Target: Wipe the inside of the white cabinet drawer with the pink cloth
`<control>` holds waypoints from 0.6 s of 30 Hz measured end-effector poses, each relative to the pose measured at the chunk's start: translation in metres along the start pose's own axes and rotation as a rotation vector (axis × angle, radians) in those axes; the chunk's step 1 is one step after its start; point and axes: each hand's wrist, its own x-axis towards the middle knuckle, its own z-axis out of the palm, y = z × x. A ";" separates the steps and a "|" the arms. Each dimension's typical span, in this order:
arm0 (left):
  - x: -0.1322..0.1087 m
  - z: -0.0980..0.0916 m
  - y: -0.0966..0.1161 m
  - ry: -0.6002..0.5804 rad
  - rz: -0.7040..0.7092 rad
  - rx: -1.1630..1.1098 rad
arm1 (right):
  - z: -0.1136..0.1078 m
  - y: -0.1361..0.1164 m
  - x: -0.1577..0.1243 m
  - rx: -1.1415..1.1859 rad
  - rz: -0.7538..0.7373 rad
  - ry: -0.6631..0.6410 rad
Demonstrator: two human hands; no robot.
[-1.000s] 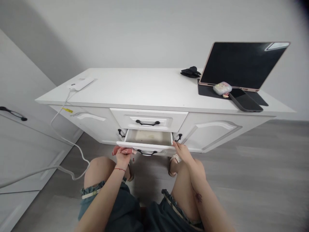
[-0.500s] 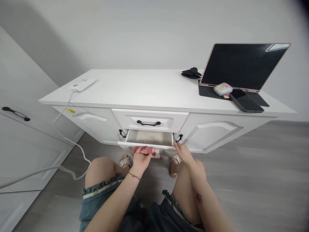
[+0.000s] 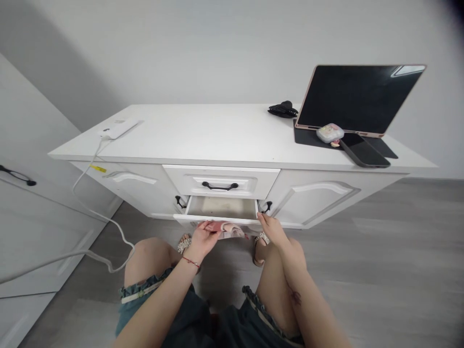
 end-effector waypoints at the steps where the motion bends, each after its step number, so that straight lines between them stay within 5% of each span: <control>1: -0.001 -0.004 0.011 0.004 0.008 -0.006 | 0.000 0.000 0.000 0.000 0.000 0.000; 9: -0.022 -0.028 0.087 0.021 0.117 -0.060 | 0.004 0.002 0.002 0.005 0.007 0.004; 18: -0.057 -0.071 0.104 0.002 0.347 -0.009 | 0.001 0.001 -0.001 -0.001 -0.011 0.036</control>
